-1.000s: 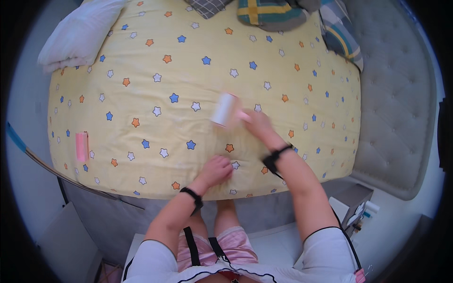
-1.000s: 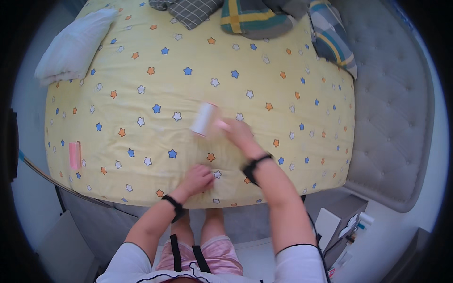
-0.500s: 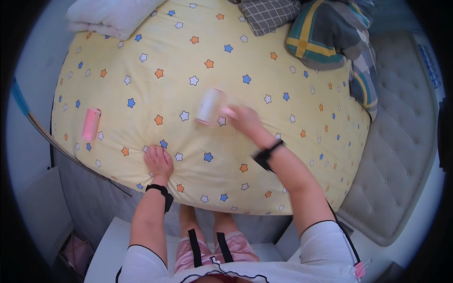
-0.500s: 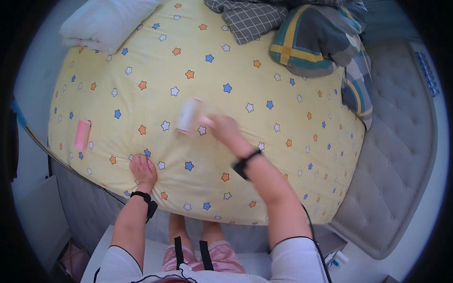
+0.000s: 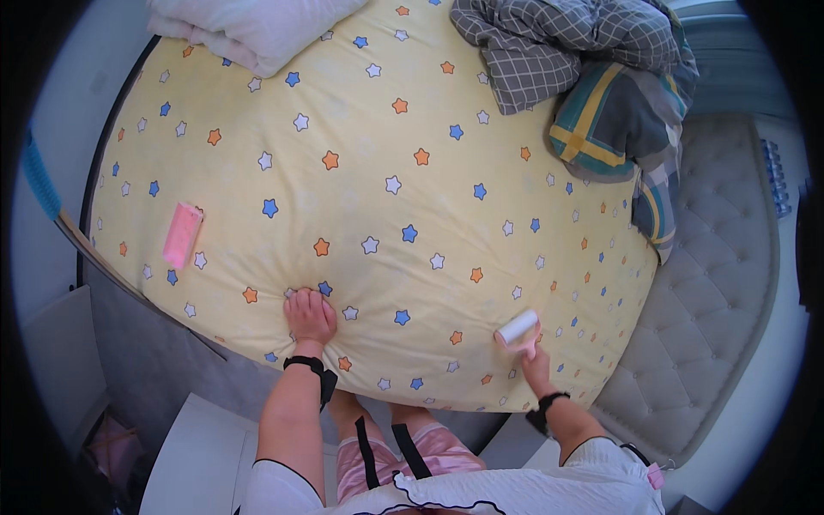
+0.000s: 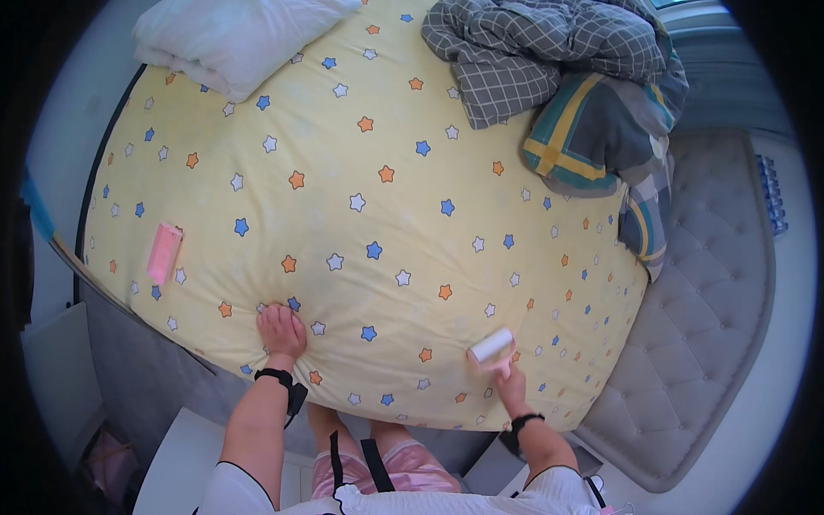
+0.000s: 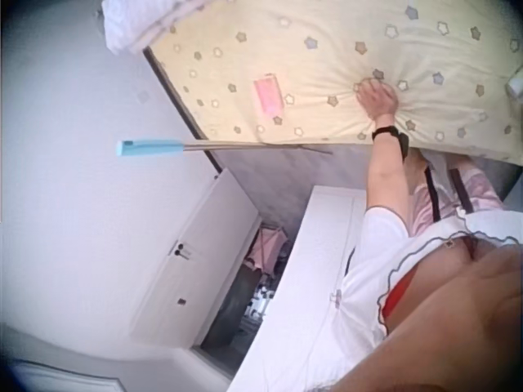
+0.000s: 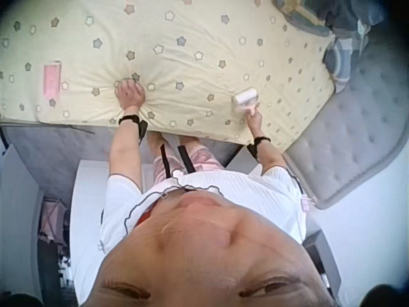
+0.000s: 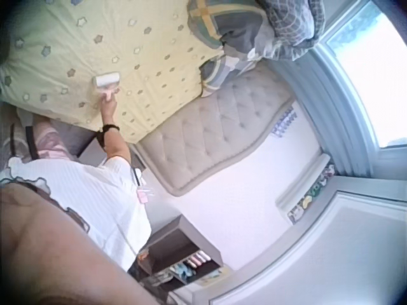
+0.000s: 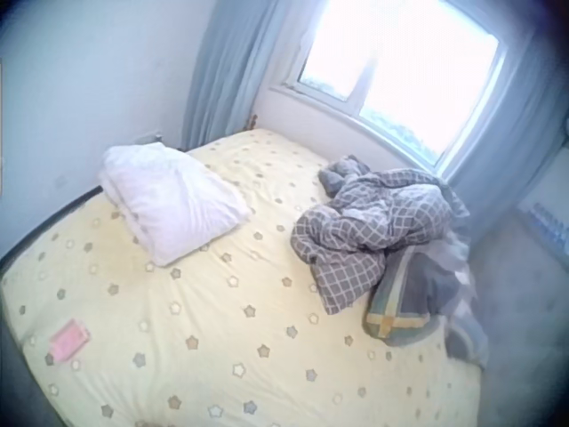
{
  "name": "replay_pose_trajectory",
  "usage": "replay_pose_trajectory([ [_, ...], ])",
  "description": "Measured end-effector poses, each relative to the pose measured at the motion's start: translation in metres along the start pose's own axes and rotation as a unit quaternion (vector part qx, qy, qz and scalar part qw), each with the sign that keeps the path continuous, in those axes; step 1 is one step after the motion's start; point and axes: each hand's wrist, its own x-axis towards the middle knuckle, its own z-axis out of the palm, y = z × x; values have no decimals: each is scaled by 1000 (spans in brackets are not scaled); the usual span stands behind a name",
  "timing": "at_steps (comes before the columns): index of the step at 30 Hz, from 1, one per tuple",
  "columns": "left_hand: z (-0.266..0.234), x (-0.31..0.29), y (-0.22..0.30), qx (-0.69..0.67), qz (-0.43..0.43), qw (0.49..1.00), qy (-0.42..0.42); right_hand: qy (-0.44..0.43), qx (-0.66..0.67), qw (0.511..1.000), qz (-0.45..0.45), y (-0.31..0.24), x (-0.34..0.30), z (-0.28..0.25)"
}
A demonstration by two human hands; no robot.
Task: The person uses a lint roller to clean a bedsheet, rolling it repeatedly over different sections of the surface and peeling off a used adhesive sheet.
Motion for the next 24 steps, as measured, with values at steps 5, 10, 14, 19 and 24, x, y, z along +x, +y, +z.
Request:
replay_pose_trajectory([
  [5,-3,0,-4,19,-11,1000,5,19,-46,990,-129,-131,121,38],
  [10,5,8,-2,12,15,999,27,110,-48,966,-228,-346,329,34],
  [14,0,7,-7,6,5,1000,-4,135,-84,940,-302,-355,335,35],
  [19,2,1,-11,0,-2,1000,22,27,-83,976,-200,-100,124,20],
  [24,3,7,-4,-12,-7,1000,25,-135,-135,982,7,21,0,-42],
])
